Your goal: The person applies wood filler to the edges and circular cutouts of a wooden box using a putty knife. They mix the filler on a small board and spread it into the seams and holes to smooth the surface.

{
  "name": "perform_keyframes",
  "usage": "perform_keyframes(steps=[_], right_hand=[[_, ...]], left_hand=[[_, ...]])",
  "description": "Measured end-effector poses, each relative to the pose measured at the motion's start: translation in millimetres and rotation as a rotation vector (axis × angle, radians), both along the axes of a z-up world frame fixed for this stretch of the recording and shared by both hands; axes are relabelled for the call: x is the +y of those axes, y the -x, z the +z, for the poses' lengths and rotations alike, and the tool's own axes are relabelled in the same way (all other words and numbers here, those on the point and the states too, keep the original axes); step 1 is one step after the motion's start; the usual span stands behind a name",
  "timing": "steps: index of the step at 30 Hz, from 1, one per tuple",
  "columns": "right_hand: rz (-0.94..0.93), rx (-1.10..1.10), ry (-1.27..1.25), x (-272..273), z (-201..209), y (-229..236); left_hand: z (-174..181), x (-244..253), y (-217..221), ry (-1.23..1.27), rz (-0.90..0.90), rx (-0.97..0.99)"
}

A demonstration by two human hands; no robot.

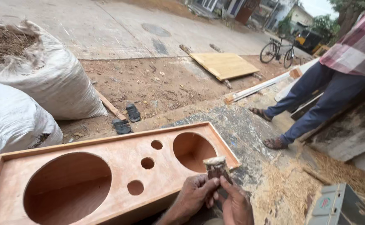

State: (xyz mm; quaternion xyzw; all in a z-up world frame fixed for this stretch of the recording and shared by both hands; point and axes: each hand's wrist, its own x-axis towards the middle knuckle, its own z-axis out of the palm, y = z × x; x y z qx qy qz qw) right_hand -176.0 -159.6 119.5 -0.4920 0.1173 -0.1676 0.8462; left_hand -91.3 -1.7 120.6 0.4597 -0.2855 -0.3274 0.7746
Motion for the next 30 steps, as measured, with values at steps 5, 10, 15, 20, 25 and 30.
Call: perform_keyframes(steps=[5,10,15,20,25,30], right_hand=[[-0.484,0.306,1.41,5.1,40.3,24.1],[-0.399,0.005,2.49,1.9,64.5,42.4],[-0.416,0.018,2.565,-11.3,68.5,37.0],[-0.36,0.476,2.479,-52.2,57.1,15.6],[-0.044,0.938,1.481,-147.8,15.6,-6.2],[0.181,1.03,1.609,-214.0,-17.5,-29.2]], left_hand=[[21.5,29.8,-15.3,-0.084,0.004,0.009],[24.6,49.7,-8.4,-0.169,-0.003,-0.098],[31.2,45.6,-3.9,-0.191,-0.046,-0.133],[16.9,35.2,-15.7,-0.24,0.003,-0.233],[-25.2,18.9,-46.2,-0.412,0.388,-0.24],[-52.0,-16.3,-56.9,-0.557,0.606,-0.136]])
